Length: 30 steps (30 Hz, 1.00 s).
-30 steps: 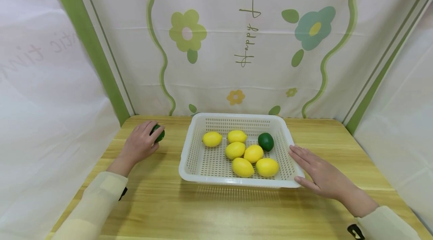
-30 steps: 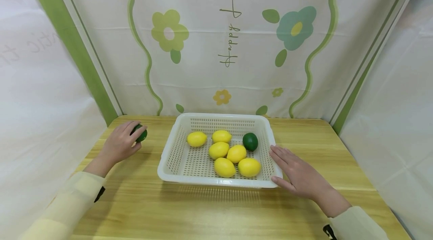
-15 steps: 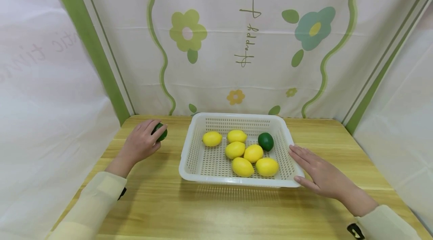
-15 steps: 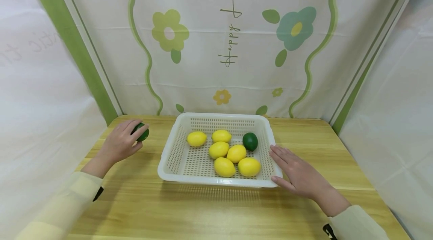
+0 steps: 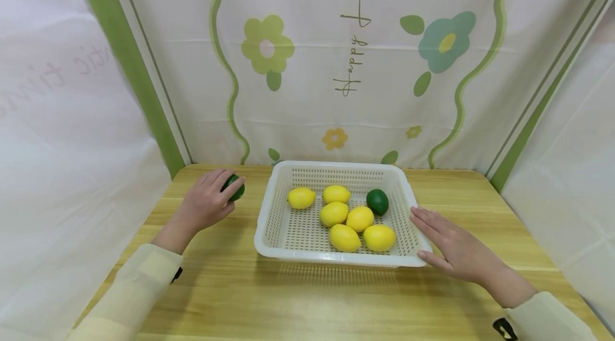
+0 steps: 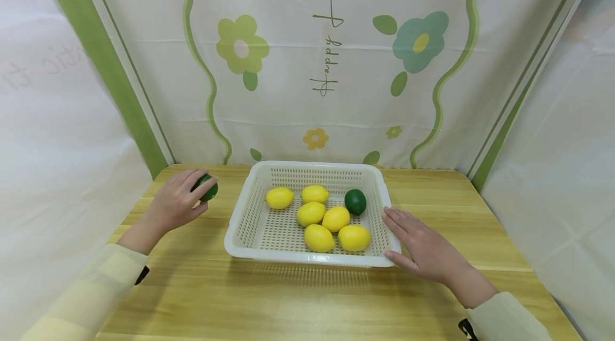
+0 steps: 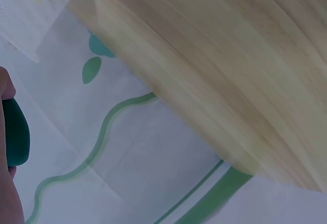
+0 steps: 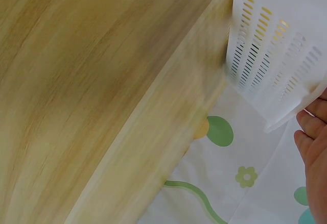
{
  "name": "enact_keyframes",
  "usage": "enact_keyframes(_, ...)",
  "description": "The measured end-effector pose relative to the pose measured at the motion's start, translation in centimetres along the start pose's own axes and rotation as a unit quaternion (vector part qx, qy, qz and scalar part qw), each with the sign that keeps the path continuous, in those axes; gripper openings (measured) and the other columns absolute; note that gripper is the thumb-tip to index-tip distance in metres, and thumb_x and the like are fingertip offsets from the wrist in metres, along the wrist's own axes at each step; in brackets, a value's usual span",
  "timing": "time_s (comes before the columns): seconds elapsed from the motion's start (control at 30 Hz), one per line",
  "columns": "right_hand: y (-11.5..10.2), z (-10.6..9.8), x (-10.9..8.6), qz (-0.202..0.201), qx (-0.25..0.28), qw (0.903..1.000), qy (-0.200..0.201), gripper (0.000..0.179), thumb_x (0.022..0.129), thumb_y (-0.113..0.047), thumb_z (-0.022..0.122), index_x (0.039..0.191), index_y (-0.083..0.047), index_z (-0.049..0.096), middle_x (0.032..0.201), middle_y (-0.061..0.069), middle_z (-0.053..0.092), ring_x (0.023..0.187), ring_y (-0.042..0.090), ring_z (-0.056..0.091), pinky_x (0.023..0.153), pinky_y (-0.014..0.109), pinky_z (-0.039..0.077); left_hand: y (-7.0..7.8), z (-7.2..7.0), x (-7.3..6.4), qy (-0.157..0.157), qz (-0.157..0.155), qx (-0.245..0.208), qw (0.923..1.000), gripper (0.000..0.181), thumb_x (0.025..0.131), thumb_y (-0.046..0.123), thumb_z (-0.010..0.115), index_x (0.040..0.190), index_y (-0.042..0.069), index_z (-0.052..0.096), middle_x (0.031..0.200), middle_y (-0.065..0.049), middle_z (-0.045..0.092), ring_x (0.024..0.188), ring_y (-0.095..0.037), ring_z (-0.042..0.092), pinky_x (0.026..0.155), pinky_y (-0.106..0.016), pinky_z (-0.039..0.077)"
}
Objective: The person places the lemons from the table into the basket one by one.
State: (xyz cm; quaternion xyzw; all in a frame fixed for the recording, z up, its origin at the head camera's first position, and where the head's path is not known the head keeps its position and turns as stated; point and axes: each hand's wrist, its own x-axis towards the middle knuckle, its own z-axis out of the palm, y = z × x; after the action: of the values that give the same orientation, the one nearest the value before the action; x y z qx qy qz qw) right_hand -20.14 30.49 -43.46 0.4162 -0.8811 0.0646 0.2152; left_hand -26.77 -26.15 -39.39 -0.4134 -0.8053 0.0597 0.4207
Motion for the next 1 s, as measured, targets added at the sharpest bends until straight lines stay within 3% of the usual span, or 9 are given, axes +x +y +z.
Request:
enact_keyframes(0.33, 0.0, 0.1, 0.0, -0.002, 0.002, 1.0, 0.004, 0.069, 0.092, -0.041, 0.063, 0.141, 0.005, 0.046, 0.145, 0.02, 0.044, 0.13, 0.035, 0.044, 0.115, 0.021, 0.01, 0.7, -0.1, 1.1, 0.023, 0.017, -0.01, 0.9995, 0.04, 0.084, 0.015, 0.046, 0.117, 0.001, 0.064, 0.109, -0.026, 0.061, 0.096, -0.042, 0.06, 0.079, -0.051, 0.053)
enact_keyframes(1.0, 0.0, 0.2, -0.1, 0.005, 0.001, 1.0, 0.006, 0.07, 0.092, -0.041, 0.063, 0.142, 0.004, 0.045, 0.146, 0.019, 0.043, 0.13, 0.035, 0.044, 0.115, 0.02, 0.009, 2.4, -0.5, 4.2, 0.025, 0.049, -0.025, 0.9982, 0.04, 0.079, 0.014, 0.056, 0.117, 0.003, 0.064, 0.112, -0.022, 0.061, 0.101, -0.039, 0.059, 0.085, -0.046, 0.053)
